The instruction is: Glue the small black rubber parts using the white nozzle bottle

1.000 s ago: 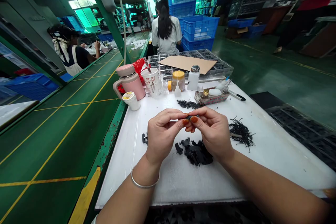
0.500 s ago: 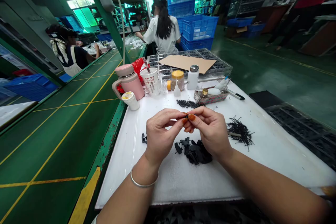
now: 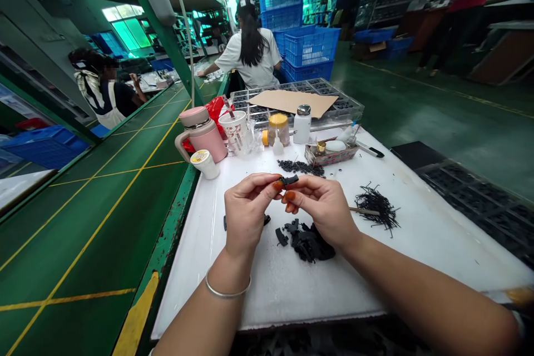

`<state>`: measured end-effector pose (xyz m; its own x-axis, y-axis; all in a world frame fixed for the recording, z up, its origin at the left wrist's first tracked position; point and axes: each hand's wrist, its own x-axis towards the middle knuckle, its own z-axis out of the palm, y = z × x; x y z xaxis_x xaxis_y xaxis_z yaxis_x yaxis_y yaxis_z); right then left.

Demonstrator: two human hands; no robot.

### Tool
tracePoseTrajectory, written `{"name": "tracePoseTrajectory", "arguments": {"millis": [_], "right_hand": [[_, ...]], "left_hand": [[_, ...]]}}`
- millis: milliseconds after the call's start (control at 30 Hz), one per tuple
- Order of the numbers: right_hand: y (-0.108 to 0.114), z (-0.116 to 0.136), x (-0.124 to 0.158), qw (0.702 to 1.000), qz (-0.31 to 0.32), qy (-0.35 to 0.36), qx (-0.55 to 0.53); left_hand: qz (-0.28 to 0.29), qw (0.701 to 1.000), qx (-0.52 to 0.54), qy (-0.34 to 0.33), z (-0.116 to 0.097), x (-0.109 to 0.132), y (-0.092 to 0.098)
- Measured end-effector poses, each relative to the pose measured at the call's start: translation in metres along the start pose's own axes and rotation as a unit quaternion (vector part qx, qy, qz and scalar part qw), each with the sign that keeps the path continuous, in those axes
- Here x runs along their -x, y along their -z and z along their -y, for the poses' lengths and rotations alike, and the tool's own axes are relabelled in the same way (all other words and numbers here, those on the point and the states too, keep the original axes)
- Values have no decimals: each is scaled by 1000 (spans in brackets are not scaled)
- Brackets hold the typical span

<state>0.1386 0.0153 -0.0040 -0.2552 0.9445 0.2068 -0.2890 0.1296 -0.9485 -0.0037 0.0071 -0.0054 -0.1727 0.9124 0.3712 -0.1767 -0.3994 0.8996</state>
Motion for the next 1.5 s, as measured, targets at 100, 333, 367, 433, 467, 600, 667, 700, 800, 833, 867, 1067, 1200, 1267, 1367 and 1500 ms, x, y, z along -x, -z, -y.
{"name": "tracePoseTrajectory", "arguments": {"millis": [100,333,367,433,467,600,667,700,800,833,867,1067,1200,1267,1367,1500], "right_hand": [[-1,1,0,1000,-14,7,14],[-1,0,1,999,-28,17,19],[-1,0,1,999,-29,18,18],[-1,0,1,999,-30,22,13],[-2,0,1,999,-32,23,10],[-3,-1,1,998,-48,35,-5],[-3,0,1,997,-51,49,1],[-3,0,2,997,-51,57,8],[-2,1,2,996,-53,68,32],[-1,1,2,996,-53,66,35],[0,1,2,996,-52,61,37],[2,-1,0,999,-27,26,18],[1,-1,1,999,-22,32,21],[0,-1,1,999,-22,38,25],[0,0,1,998,-26,42,29],[0,2,2,999,-32,28,26]], "left_hand": [[4,1000,3,10,-1,1,-2],[16,999,17,49,0,0,-1],[18,998,20,53,0,0,-1],[20,998,21,56,0,0,-1],[20,998,20,56,0,0,-1],[21,998,22,49,-1,1,-2],[24,998,23,48,-1,1,-2],[22,998,21,47,-1,1,-2],[13,999,3,46,-1,1,-2],[11,999,-1,42,0,1,-1],[12,999,-1,37,0,1,-1],[7,998,23,58,-2,0,1],[-3,994,43,99,-5,-1,1],[2,992,56,117,-5,-1,1],[5,986,77,151,-5,-1,1],[6,968,125,216,-5,-4,2]]}}
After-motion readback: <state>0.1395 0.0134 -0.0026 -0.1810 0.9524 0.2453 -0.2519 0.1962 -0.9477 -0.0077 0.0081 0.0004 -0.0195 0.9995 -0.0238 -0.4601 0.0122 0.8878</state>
